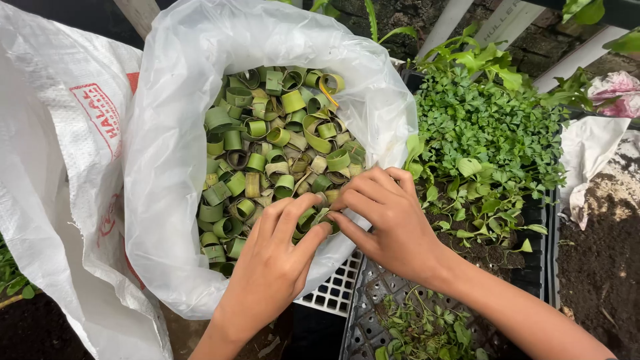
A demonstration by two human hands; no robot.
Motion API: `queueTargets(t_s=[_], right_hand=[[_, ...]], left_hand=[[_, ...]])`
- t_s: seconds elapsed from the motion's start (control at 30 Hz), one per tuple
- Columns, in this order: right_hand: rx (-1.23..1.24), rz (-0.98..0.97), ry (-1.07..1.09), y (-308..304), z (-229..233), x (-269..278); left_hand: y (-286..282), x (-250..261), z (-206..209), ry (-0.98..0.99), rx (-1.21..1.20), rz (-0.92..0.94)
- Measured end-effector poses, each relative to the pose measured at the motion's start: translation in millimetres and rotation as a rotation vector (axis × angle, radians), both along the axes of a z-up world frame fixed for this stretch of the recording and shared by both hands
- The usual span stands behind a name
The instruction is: The person takes small seedlings from a tray and places them into rolled leaf containers. They then bury the containers in a tray filled with soil, patting the soil around them. The person repeats this process with multiple seedlings and leaf rolls.
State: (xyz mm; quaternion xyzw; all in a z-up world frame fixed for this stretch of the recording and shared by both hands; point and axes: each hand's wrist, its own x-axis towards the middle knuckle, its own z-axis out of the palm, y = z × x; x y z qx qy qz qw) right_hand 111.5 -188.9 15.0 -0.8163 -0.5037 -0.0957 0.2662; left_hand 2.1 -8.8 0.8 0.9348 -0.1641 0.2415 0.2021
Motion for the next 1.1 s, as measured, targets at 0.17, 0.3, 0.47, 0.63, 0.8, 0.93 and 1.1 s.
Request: queueTargets(t_s=[0.17,0.3,0.47,0.63,0.8,0.93,1.1], right_hand=[[0.045,-0.038,0.036,-31,9,-7],[0.131,-0.036,-0.032,-67,17,-14],[0.032,-0.064,-0.171,-130,9,-28],[-0.08,-0.211,-0.265,-195,-8,-48],[-0.075,-0.359,-0.216,-247,-11,-67],[-0.018,-0.483,-0.177,-284,-23,-82],[-0.025,-0.795,-0.221,-326,-58,-105]], left_hand=[[-22,7,8,-0.003,-0.006,-0.054],[-43,16,7,0.037,-0.035,-0.118],[-83,36,12,0.052,-0.03,-0.293],[-132,64,12,0.09,-0.034,-0.554],[-192,82,-2,0.071,0.111,-0.729],[-242,90,-19,0.104,0.068,-0.855],[-301,100,-48,0.05,0.144,-0.966]])
